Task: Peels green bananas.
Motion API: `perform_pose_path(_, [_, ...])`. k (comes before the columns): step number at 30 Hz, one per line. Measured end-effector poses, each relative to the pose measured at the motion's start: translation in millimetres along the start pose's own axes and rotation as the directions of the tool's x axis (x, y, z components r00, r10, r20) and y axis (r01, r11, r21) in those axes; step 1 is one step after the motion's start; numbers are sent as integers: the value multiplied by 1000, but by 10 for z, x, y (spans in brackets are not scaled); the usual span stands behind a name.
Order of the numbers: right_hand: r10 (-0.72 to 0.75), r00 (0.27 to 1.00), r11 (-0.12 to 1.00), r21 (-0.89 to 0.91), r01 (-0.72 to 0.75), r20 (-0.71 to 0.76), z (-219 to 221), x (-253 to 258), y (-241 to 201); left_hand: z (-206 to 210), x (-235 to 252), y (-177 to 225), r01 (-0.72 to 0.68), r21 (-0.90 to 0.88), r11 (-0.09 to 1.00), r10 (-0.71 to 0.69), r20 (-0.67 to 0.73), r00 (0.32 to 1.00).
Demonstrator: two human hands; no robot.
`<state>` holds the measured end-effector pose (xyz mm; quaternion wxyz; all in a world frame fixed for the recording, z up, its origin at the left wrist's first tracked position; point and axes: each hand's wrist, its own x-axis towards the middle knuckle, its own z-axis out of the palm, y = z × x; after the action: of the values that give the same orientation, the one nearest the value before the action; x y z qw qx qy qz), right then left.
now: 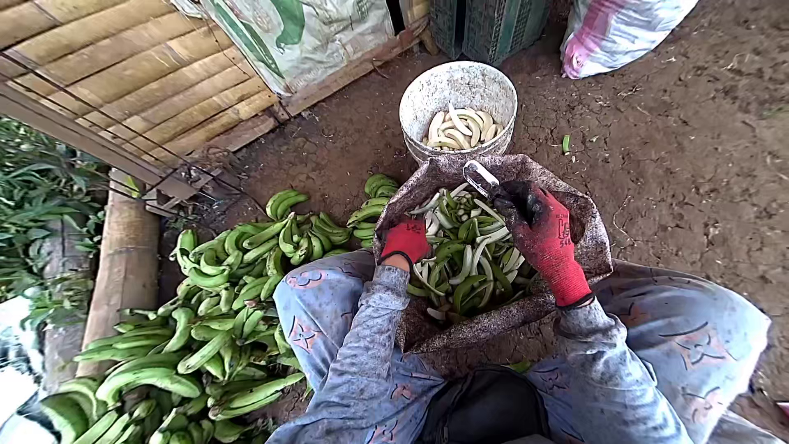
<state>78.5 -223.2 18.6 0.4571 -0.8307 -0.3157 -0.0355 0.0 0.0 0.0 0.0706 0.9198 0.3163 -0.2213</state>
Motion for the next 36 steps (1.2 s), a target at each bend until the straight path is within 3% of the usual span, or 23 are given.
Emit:
perform_pose_path(2, [-16, 1000, 1000, 5, 16, 2, 6, 34, 1, -50, -174, 191, -186, 15, 982, 187, -113, 976])
perform_pose_path(4, [-29, 1000, 999, 14, 29, 9, 34, 40, -23, -250, -464, 410, -306, -5, 952, 306, -17, 952])
perform_pose_path(6, [-30, 1000, 1000, 8, 30, 6, 77, 62, -25, -57, -454, 533, -330, 15, 944, 329, 48, 943])
perform_pose_path(9, [-23, 998, 999, -29, 25, 61, 57, 96, 5, 674, 51, 421, -373, -98, 923, 367, -73, 927])
perform_pose_path(11, [50, 966, 994, -102, -25, 253, -91, 142, 36, 499, 114, 352, -355, -152, 923, 361, 15, 933])
perform_pose_path(13, [174, 819, 977, -197, -76, 547, -188, 117, 36, 288, 57, 199, -311, -268, 912, 318, -15, 948])
perform_pose_path(15, [258, 549, 957, -289, -31, 795, -95, -16, 7, 210, 63, -22, -256, -488, 835, 235, -106, 966])
perform_pose_path(17, [300, 338, 938, -341, 67, 892, 77, -225, -89, 368, 400, -245, -240, -607, 758, 137, -211, 968])
perform_pose_path(19, [310, 246, 931, -345, 115, 919, 153, -296, -195, 312, 541, -323, -221, -657, 721, 84, -234, 969])
perform_pose_path(21, [215, 323, 959, -261, 107, 922, 89, -200, -134, -164, 203, -187, -62, -736, 675, 19, -67, 998])
perform_pose_path(22, [170, 398, 972, -220, 83, 901, 1, -111, -100, -299, 62, -143, -62, -781, 621, 15, -68, 998])
perform_pose_path(23, [146, 478, 979, -195, 54, 866, -94, -23, -76, -274, 21, -159, -152, -827, 541, 39, -156, 987])
perform_pose_path(24, [140, 556, 983, -184, 24, 820, -178, 44, -66, -142, 88, -214, -278, -861, 425, 84, -269, 960])
perform_pose_path(25, [150, 612, 981, -192, 3, 776, -237, 97, -73, -38, 174, -235, -344, -908, 240, 123, -323, 938])
perform_pose_path(26, [168, 641, 977, -213, -7, 749, -264, 126, -93, 5, 220, -221, -324, -946, 19, 159, -317, 935])
perform_pose_path(28, [192, 606, 968, -251, 13, 772, -186, 74, -165, -16, 212, -159, -143, -925, -353, 238, -236, 942])
perform_pose_path(29, [178, 552, 969, -242, 45, 815, -76, -13, -186, -59, 168, -131, -72, -905, -419, 219, -177, 960])
perform_pose_path(30, [149, 472, 974, -210, 79, 869, 49, -122, -200, -91, 124, -122, -55, -904, -424, 185, -146, 972])
perform_pose_path(32, [94, 277, 979, -139, 148, 956, 237, -276, -229, -29, 188, -156, -159, -919, -361, 87, -203, 975])
perform_pose_path(33, [80, 227, 978, -120, 171, 971, 257, -283, -245, -9, 225, -196, -202, -908, -367, 100, -254, 962])
perform_pose_path(34, [59, 246, 979, -104, 175, 968, 229, -239, -203, -35, 207, -208, -244, -901, -358, 104, -298, 949])
perform_pose_path(35, [47, 330, 985, -99, 140, 943, 132, -154, -154, -95, 137, -192, -280, -900, -333, 102, -330, 938])
perform_pose_path(36, [71, 462, 989, -121, 81, 884, -26, -46, -142, -176, 39, -170, -307, -901, -308, 104, -352, 930])
